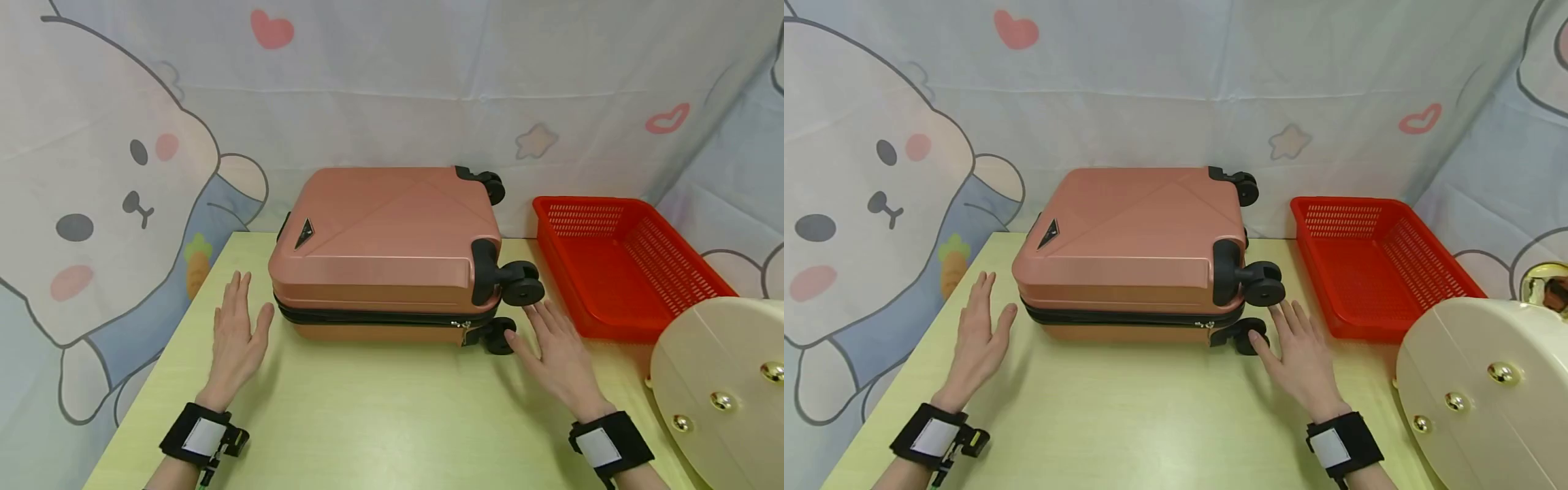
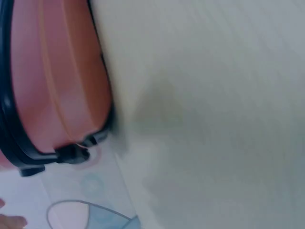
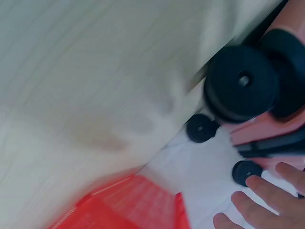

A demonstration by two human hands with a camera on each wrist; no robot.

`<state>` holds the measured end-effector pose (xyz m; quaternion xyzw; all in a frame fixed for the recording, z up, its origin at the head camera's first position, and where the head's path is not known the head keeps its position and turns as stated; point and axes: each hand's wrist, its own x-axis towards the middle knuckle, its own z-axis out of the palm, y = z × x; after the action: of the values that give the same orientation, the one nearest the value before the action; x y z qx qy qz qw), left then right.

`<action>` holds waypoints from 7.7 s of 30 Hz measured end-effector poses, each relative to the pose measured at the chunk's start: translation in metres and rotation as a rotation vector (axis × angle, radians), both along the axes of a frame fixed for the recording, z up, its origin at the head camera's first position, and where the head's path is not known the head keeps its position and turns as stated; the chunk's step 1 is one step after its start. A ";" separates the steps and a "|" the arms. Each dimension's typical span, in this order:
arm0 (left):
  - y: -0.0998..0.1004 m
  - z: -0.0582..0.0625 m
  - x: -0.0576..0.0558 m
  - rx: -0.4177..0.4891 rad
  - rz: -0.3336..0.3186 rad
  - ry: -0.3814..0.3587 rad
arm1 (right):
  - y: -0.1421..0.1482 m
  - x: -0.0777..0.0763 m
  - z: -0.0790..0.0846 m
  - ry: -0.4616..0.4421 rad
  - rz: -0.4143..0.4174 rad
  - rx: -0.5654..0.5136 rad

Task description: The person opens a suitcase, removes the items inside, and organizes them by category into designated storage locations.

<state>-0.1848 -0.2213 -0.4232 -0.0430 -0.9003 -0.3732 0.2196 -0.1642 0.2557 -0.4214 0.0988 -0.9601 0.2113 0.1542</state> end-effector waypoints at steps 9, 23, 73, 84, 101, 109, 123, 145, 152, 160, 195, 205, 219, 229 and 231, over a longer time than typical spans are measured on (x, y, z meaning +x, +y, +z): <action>0.040 0.020 0.010 0.048 -0.089 0.421 | -0.034 0.008 -0.001 0.205 0.056 -0.021; 0.109 0.034 0.014 -0.332 -0.251 0.562 | -0.063 -0.001 -0.005 0.282 0.122 0.039; 0.154 0.048 -0.041 -0.702 -0.096 0.548 | -0.029 -0.022 -0.020 0.471 0.309 -0.217; 0.154 0.048 -0.040 -0.703 -0.102 0.528 | -0.016 -0.027 -0.019 0.245 0.181 -0.405; 0.140 0.049 -0.035 -0.672 -0.151 0.521 | -0.016 -0.017 -0.015 0.087 0.171 -0.509; 0.137 0.048 -0.036 -0.653 -0.199 0.555 | -0.007 -0.018 -0.019 0.282 0.246 -0.455; 0.141 0.049 -0.037 -0.637 -0.203 0.530 | 0.007 -0.047 -0.017 0.049 0.195 -0.672; 0.085 0.055 -0.042 -0.338 -0.384 0.410 | -0.035 0.005 -0.004 0.137 0.457 -0.539; 0.111 0.063 -0.035 -0.359 -0.255 0.381 | -0.046 0.018 -0.007 0.186 0.452 -0.553; 0.158 0.078 -0.010 -0.386 -0.267 0.367 | -0.060 0.031 -0.010 0.239 0.512 -0.506; 0.170 0.094 0.013 -0.549 -0.293 0.247 | -0.025 -0.037 -0.005 0.300 0.310 -0.422; 0.165 0.094 0.016 -0.534 -0.315 0.265 | -0.017 -0.056 0.001 0.268 0.249 -0.466; 0.149 0.092 0.027 -0.534 -0.375 0.290 | 0.006 -0.074 -0.009 0.239 0.090 -0.504; 0.121 0.090 0.036 -0.517 -0.467 0.340 | 0.014 -0.070 -0.012 0.258 -0.022 -0.489; 0.117 0.090 0.038 -0.513 -0.481 0.359 | 0.015 -0.070 -0.012 0.255 -0.016 -0.487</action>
<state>-0.1467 -0.1045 -0.3334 -0.3708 -0.8759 -0.1634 0.2621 -0.2345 0.2705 -0.4336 0.0772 -0.8545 0.4207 0.2947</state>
